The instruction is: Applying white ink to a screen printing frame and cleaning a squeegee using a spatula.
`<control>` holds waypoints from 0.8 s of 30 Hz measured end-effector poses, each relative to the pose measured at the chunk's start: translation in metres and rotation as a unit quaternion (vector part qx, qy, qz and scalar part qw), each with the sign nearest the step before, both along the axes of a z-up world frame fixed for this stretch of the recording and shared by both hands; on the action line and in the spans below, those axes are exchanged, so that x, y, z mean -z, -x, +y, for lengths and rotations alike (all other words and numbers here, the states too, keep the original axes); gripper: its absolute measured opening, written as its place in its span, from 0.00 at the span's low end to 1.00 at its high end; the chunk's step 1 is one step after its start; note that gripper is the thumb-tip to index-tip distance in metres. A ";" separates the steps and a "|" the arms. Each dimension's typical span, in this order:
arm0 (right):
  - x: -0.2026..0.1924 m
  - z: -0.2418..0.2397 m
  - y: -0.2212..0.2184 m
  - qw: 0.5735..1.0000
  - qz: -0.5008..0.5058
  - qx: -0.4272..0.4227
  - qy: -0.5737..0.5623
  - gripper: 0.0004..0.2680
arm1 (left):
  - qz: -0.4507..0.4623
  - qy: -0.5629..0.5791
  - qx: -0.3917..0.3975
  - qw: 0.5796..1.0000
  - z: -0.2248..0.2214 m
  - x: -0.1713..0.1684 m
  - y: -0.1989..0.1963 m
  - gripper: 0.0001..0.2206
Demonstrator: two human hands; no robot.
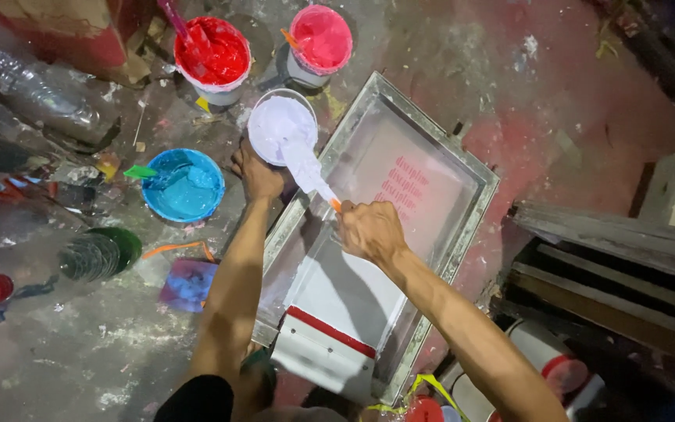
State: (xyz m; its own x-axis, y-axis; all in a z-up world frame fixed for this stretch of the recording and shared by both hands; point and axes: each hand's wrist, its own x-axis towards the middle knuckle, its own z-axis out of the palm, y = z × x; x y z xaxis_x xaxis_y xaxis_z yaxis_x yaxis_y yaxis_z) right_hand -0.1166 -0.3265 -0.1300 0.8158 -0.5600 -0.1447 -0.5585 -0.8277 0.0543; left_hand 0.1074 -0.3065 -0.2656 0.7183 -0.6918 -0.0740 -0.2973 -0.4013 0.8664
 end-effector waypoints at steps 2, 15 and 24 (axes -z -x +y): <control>-0.003 0.002 0.004 1.000 0.013 -0.006 -0.002 0.09 | 0.006 0.003 0.000 1.000 0.001 0.001 -0.001 0.38; -0.065 0.014 -0.011 0.998 0.052 0.007 0.038 0.09 | 0.035 0.002 0.008 0.999 0.010 -0.038 0.000 0.36; -0.094 -0.038 -0.024 0.980 -0.074 0.154 -0.098 0.15 | -0.028 0.000 0.009 1.000 -0.001 0.008 -0.005 0.43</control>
